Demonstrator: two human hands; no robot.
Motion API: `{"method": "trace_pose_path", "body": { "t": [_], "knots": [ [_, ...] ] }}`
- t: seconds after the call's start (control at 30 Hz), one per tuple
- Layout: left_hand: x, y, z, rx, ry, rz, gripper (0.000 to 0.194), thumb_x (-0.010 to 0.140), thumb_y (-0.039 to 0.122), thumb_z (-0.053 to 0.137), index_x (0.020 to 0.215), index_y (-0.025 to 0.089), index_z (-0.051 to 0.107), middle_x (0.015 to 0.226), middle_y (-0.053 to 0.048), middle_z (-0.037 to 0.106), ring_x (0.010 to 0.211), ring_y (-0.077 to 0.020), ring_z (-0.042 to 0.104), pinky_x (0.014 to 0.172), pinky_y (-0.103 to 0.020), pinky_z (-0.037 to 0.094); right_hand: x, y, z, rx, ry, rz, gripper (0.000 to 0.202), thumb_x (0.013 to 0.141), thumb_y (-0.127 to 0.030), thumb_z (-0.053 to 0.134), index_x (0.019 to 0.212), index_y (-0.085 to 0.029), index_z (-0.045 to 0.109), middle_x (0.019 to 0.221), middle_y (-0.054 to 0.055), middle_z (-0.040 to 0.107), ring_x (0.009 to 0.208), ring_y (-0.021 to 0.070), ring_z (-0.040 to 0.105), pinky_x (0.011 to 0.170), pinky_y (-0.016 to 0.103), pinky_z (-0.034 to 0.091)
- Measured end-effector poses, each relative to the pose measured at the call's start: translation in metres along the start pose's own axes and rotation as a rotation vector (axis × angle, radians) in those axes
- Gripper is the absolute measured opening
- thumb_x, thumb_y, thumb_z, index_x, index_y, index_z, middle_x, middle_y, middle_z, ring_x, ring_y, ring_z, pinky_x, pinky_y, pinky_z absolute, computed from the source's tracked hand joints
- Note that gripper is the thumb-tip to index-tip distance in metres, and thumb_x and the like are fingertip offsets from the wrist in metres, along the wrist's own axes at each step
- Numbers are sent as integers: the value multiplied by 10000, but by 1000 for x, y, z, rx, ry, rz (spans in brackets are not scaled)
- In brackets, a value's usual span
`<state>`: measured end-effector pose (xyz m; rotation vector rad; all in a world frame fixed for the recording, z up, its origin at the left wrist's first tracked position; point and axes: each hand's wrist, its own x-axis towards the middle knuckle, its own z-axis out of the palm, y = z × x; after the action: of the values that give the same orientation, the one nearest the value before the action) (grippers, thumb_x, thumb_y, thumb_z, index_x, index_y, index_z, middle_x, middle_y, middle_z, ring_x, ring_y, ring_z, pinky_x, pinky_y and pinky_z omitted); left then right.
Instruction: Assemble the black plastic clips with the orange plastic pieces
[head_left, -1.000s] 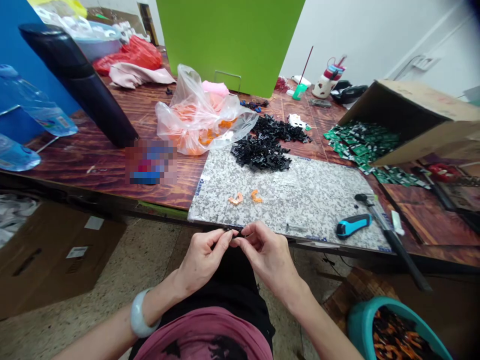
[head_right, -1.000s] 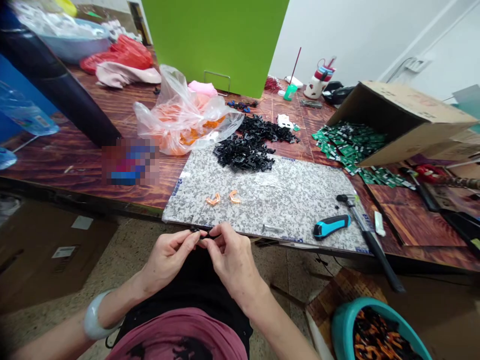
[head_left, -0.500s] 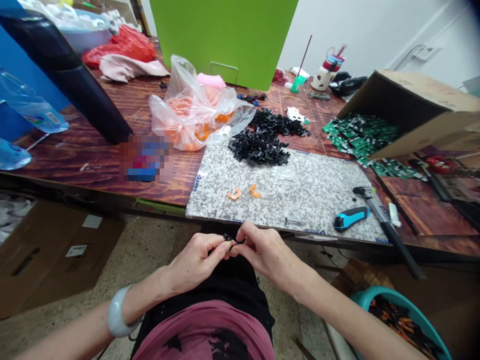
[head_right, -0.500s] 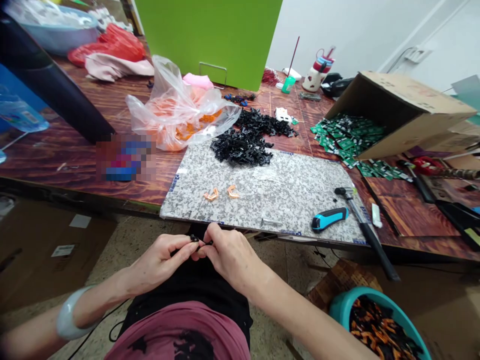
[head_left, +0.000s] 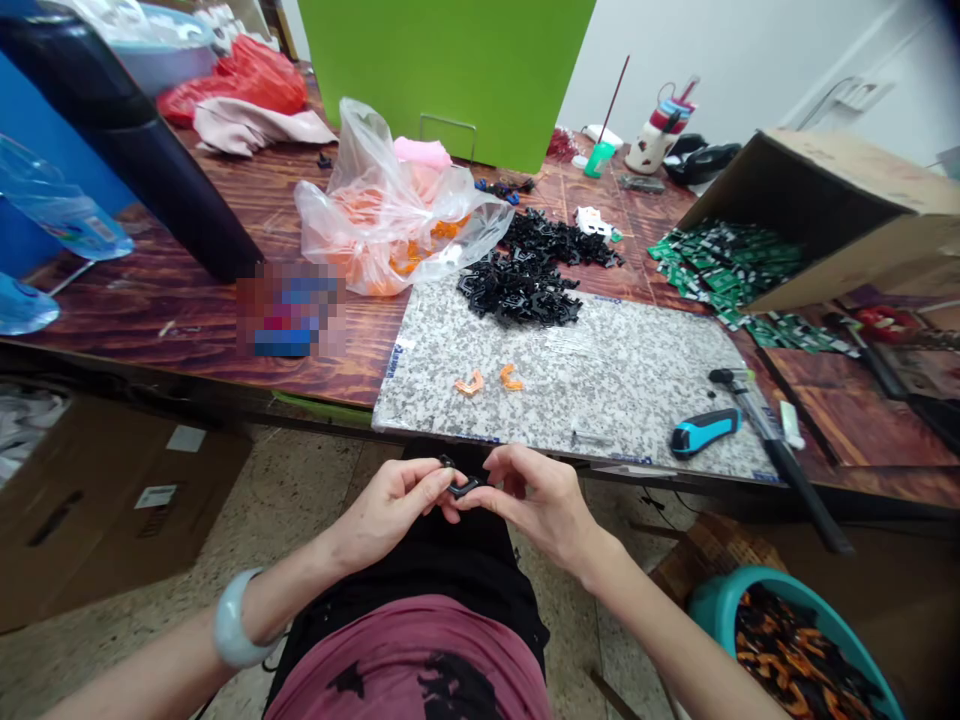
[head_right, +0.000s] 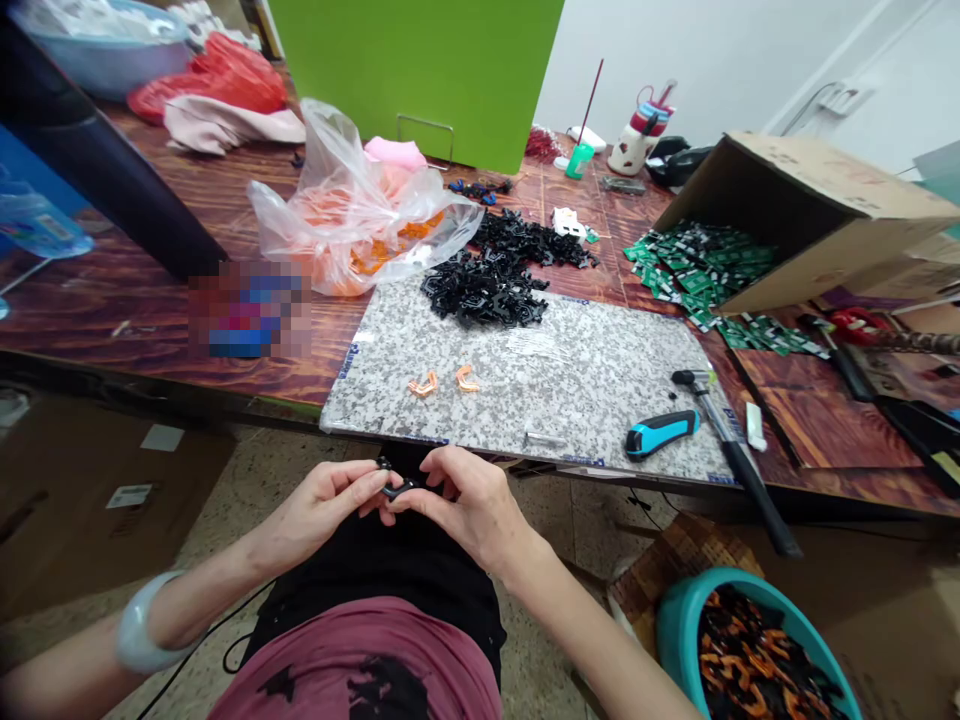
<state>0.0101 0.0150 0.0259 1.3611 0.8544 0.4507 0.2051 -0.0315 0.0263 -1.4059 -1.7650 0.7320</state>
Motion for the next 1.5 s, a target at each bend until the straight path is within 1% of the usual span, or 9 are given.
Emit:
{"method": "trace_pose_path", "body": {
  "t": [0.17,0.4,0.63,0.8,0.93,1.1,1.27,1.37,1.5],
  "knots": [
    [3,1,0,3,15,4,297,909,330,465,925,127,682,654,-25,698,625,-128,527,613,-219,378,-4,-2,-1,61,17,65,328,740,-457,703,868,-173,601,697,-4,571,539,90,488,498,206,429],
    [5,-2,0,20,19,7,293,899,330,470,933,127,679,644,-19,685,622,-136,544,606,-226,384,-4,-6,-2,68,-22,91,273,796,-402,664,927,-166,622,746,22,604,586,106,523,525,219,444],
    [5,-3,2,46,22,14,292,911,331,460,938,130,671,682,-27,685,666,-151,593,626,-237,409,-3,-12,-3,49,-69,100,173,830,-290,632,945,-160,628,768,35,620,645,127,561,577,235,458],
    [4,-2,4,37,2,33,282,912,320,465,936,130,672,716,-34,685,730,-167,619,676,-247,447,-4,-10,-3,41,-76,78,140,840,-262,608,944,-171,628,778,36,626,657,133,567,585,236,460],
    [4,-2,4,32,6,39,283,912,320,473,952,133,681,713,-28,690,719,-157,616,662,-236,441,-5,-9,-2,84,-102,108,109,860,-232,571,923,-168,634,768,30,635,648,124,566,598,235,453],
    [6,-4,6,-10,14,12,310,907,351,482,964,127,687,697,-37,696,660,-143,596,609,-232,418,-6,-6,2,246,-108,223,151,862,-297,575,875,-161,638,750,23,647,636,115,562,576,222,443],
    [7,-7,11,-122,63,-22,318,867,350,553,1070,129,658,790,-57,715,708,-158,630,628,-240,441,-9,2,10,467,-29,365,239,827,-387,615,854,-150,629,721,15,632,606,105,544,541,212,440],
    [8,-7,12,-150,86,-29,346,861,366,556,1080,120,660,789,-71,723,730,-178,653,628,-251,457,-10,4,11,460,-16,352,223,833,-371,610,864,-153,640,726,18,636,611,108,543,549,216,441],
    [10,-3,10,-166,69,-45,343,845,392,573,1025,125,690,830,-93,741,760,-210,689,614,-258,478,-7,1,2,278,-39,241,172,860,-312,577,887,-164,660,774,34,661,631,120,558,569,228,446]
  ]
}}
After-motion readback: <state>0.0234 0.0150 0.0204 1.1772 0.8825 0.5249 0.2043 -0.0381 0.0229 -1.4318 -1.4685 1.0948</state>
